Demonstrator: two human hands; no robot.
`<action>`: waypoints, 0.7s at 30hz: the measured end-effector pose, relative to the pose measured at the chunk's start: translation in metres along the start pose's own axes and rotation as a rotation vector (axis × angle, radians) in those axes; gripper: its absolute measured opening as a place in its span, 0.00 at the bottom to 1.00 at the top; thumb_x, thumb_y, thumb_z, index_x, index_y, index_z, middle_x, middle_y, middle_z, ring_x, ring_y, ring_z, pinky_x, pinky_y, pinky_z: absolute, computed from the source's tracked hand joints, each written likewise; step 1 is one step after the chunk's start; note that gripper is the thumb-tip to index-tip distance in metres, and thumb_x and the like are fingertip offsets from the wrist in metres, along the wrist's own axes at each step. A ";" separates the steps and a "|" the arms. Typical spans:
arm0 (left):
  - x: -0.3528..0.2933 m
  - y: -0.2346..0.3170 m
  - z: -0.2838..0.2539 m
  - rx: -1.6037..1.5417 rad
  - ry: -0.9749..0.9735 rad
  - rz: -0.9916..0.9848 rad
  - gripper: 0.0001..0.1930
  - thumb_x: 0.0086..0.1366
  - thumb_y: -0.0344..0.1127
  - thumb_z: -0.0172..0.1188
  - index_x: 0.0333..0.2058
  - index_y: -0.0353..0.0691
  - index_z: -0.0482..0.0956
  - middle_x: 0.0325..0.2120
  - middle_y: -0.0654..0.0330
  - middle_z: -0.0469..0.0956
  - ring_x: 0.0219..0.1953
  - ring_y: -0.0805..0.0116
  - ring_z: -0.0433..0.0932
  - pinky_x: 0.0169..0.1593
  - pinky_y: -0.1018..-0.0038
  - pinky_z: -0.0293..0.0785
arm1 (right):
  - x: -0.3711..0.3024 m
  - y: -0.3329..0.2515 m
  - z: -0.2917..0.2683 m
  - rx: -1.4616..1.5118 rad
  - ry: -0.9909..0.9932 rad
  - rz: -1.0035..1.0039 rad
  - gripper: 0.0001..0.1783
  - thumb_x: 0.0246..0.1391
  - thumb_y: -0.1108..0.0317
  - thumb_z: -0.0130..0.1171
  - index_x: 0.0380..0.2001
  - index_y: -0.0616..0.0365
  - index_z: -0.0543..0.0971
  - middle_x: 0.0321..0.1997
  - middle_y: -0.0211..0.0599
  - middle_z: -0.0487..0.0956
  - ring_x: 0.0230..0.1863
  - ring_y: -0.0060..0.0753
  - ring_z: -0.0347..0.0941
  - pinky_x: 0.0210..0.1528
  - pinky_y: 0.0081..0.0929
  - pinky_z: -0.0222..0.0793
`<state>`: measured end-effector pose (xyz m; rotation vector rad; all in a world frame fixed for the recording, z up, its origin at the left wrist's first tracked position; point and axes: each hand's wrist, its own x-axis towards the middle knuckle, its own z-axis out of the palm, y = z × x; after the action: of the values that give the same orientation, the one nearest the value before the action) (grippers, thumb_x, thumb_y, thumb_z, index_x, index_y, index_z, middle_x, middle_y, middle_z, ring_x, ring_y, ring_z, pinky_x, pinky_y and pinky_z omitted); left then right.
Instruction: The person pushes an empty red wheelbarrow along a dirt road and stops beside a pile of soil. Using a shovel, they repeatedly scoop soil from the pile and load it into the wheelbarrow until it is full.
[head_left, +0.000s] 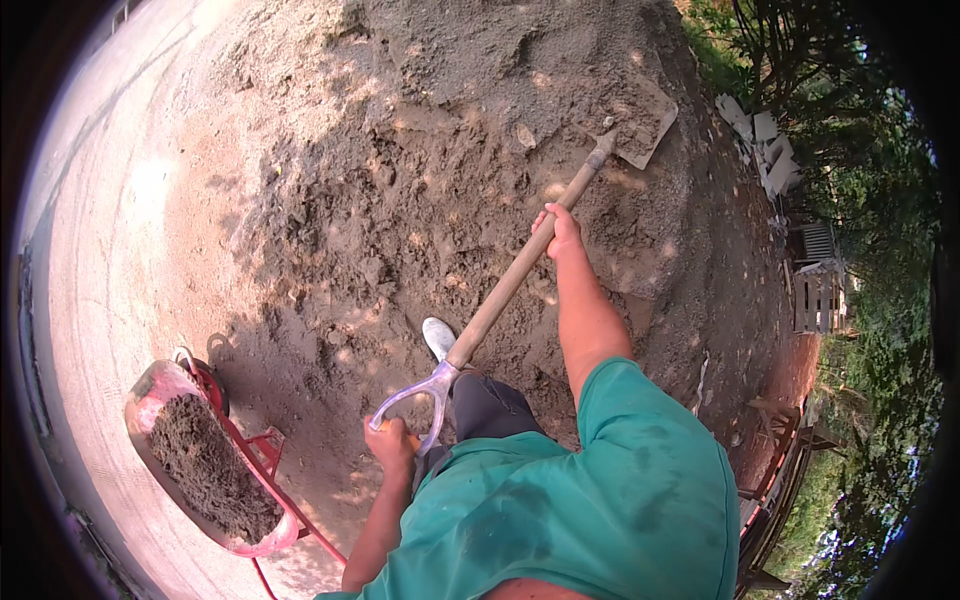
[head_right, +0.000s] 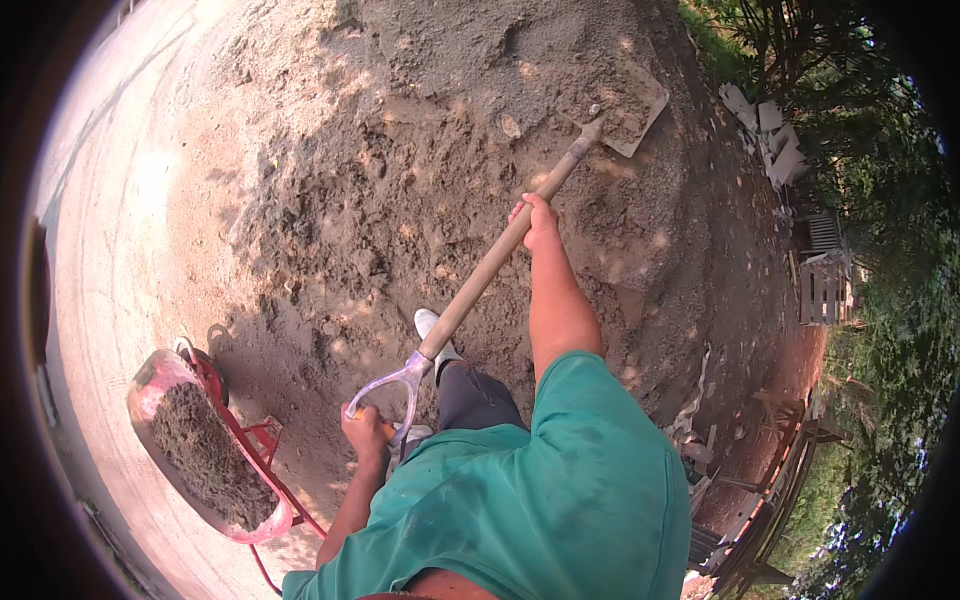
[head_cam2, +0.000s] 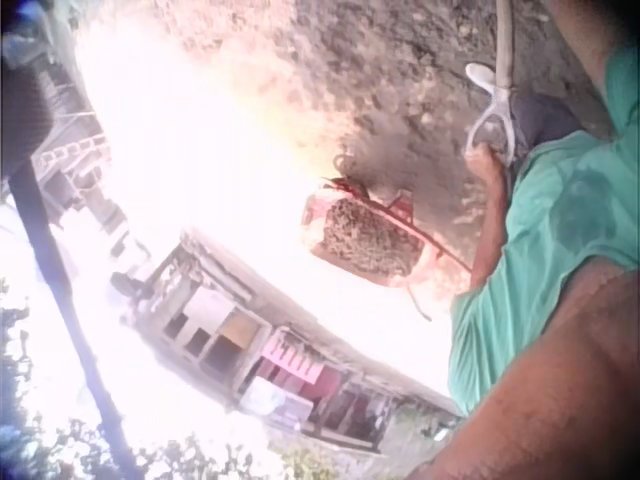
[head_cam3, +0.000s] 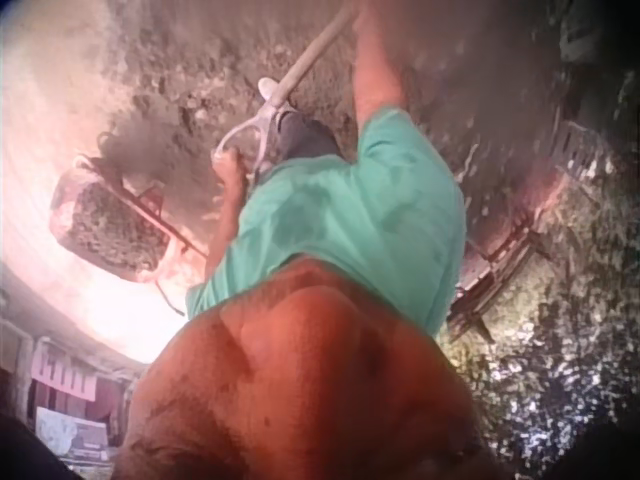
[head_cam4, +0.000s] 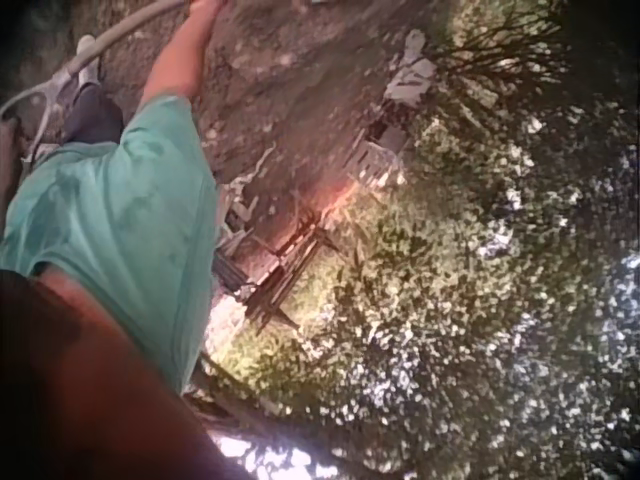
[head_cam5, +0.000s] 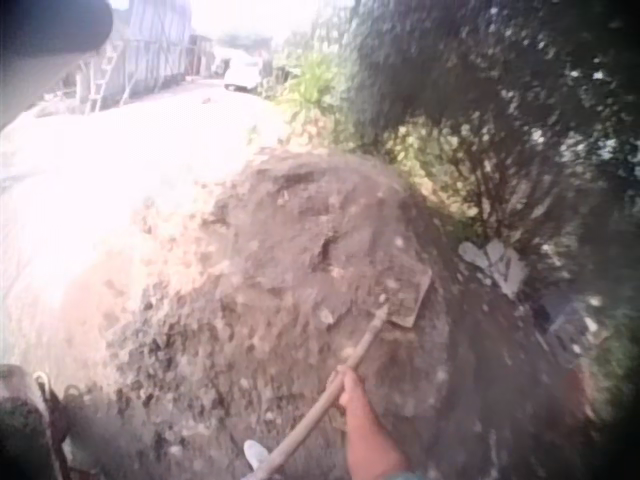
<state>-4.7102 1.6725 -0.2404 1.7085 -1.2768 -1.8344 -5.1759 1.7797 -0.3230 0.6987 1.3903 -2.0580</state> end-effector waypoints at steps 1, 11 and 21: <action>0.005 -0.001 -0.005 0.029 0.010 0.012 0.09 0.47 0.26 0.50 0.29 0.36 0.62 0.14 0.58 0.65 0.12 0.67 0.70 0.15 0.71 0.69 | -0.003 0.005 0.003 0.015 -0.023 -0.013 0.10 0.46 0.67 0.57 0.30 0.57 0.68 0.22 0.34 0.70 0.22 0.34 0.68 0.25 0.34 0.69; 0.011 -0.118 -0.150 0.038 0.264 0.041 0.07 0.45 0.27 0.51 0.26 0.35 0.66 0.15 0.60 0.67 0.13 0.71 0.67 0.17 0.73 0.66 | -0.076 0.145 0.011 -0.048 0.033 0.205 0.07 0.43 0.68 0.55 0.21 0.54 0.67 0.18 0.31 0.67 0.18 0.31 0.65 0.24 0.33 0.68; -0.194 -0.245 -0.315 0.034 0.616 -0.542 0.13 0.47 0.30 0.56 0.32 0.30 0.69 0.19 0.55 0.70 0.19 0.68 0.72 0.22 0.69 0.70 | -0.255 0.358 -0.022 -0.674 0.037 0.489 0.06 0.41 0.72 0.54 0.22 0.57 0.67 0.20 0.36 0.68 0.20 0.34 0.68 0.25 0.36 0.70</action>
<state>-4.2971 1.8312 -0.2715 2.5433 -0.6314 -1.3148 -4.7434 1.7290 -0.3880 0.6830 1.6063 -1.1098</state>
